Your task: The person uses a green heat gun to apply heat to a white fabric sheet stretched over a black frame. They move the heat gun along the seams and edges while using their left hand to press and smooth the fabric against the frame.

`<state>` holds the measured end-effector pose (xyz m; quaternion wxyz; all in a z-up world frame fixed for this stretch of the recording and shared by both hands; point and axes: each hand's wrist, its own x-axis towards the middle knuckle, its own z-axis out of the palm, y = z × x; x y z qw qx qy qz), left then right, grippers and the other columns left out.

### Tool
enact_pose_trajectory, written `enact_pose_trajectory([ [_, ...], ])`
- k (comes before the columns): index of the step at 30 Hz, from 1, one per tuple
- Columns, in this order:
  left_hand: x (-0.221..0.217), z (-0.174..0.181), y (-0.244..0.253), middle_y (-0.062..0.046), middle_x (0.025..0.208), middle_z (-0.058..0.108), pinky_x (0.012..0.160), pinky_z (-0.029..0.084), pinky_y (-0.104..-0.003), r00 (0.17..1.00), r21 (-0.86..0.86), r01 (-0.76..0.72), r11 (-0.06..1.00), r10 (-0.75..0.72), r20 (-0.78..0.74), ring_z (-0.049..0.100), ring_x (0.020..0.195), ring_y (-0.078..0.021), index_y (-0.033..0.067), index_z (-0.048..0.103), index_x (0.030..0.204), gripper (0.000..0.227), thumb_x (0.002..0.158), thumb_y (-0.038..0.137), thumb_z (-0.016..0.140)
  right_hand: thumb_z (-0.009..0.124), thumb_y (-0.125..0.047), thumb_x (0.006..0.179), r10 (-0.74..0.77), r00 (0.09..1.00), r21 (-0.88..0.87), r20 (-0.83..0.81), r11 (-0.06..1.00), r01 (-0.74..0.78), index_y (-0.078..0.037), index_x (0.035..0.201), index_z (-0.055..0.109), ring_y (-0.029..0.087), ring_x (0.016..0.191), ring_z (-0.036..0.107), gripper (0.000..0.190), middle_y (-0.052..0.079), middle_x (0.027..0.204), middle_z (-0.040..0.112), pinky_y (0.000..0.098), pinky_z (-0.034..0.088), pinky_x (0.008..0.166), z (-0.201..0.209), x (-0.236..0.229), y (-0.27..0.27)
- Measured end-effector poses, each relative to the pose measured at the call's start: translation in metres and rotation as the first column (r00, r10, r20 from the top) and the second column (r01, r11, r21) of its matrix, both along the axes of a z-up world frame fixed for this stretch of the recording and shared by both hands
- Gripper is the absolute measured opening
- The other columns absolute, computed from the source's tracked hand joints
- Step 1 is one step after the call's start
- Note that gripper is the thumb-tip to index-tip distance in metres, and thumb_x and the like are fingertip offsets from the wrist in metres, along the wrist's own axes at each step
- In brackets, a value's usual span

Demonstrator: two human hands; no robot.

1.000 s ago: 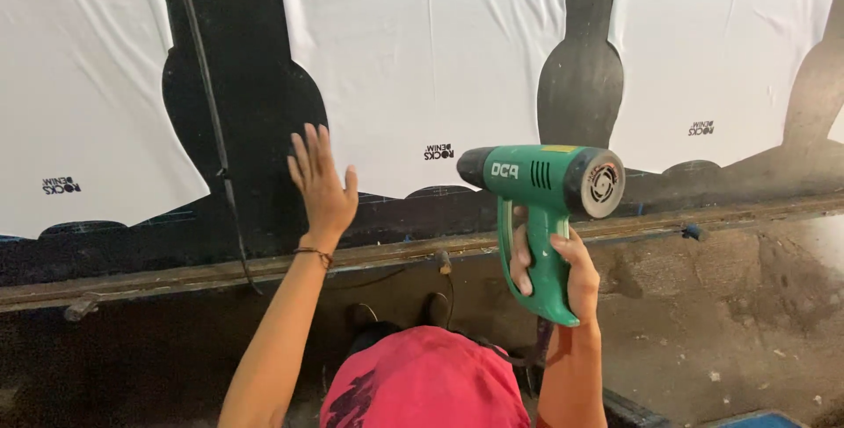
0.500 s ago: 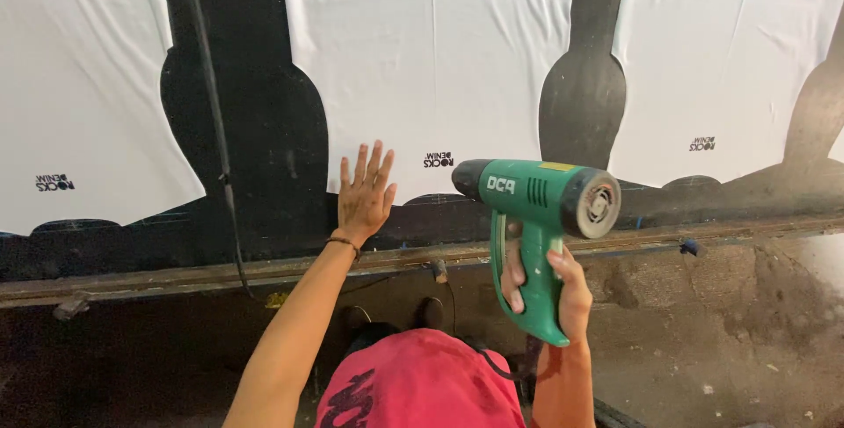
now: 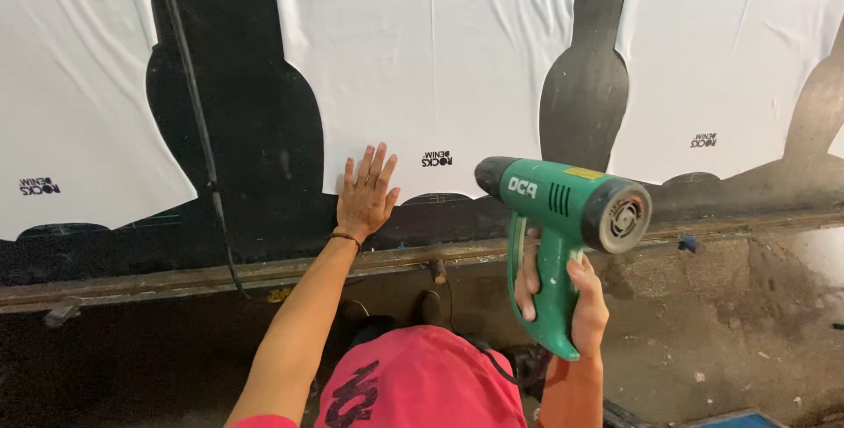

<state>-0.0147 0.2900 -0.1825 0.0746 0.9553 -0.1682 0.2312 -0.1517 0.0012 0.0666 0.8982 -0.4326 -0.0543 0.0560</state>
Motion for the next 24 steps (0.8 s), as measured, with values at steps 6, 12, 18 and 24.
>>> enact_pose_trajectory([
  [6,-0.002,0.003,0.0,-0.007,0.167,0.022,0.126,0.011,-0.051,1.0,0.034,-0.004,0.999,0.003,0.015,0.022,0.154,-0.0265,0.0173,0.03,0.158,0.061,0.106,0.042,0.048,0.057,-0.032,0.098,0.09,0.996,0.061,-0.003,0.994,-0.089,0.008,0.134,0.046,0.015,0.043,0.051,0.054,0.007,0.071,0.055,0.0251,0.04,0.039,-0.006,0.004,0.006],
  [12,-0.005,0.017,0.0,-0.006,0.164,0.03,0.125,0.016,-0.052,0.998,-0.062,0.033,0.998,-0.029,0.052,0.029,0.151,-0.0266,0.0158,0.038,0.154,0.054,0.107,0.044,0.044,0.055,-0.03,0.1,0.069,0.997,0.071,-0.02,0.995,-0.067,0.008,0.134,0.049,0.016,0.047,0.049,0.052,0.01,0.076,0.054,0.0261,0.038,0.045,-0.011,0.005,0.007],
  [18,0.0,0.02,0.0,-0.008,0.16,0.038,0.123,0.015,-0.049,0.986,-0.137,0.059,0.989,-0.037,0.162,0.03,0.15,-0.0277,0.0166,0.044,0.149,0.05,0.106,0.042,0.04,0.052,-0.036,0.102,0.08,0.994,0.099,0.072,0.991,-0.087,0.014,0.137,0.045,0.03,0.037,0.056,0.062,0.016,0.068,0.046,0.0368,0.047,0.039,-0.047,0.017,-0.013],
  [24,-0.007,0.033,-0.01,-0.006,0.159,0.04,0.123,0.017,-0.05,0.992,-0.131,0.039,0.991,-0.023,0.121,0.031,0.15,-0.027,0.0169,0.046,0.149,0.047,0.105,0.035,0.045,0.052,-0.034,0.103,0.055,0.996,0.072,0.074,0.996,-0.06,0.012,0.135,0.049,0.031,0.037,0.058,0.056,0.016,0.068,0.048,0.0372,0.045,0.038,-0.053,0.017,-0.016],
])
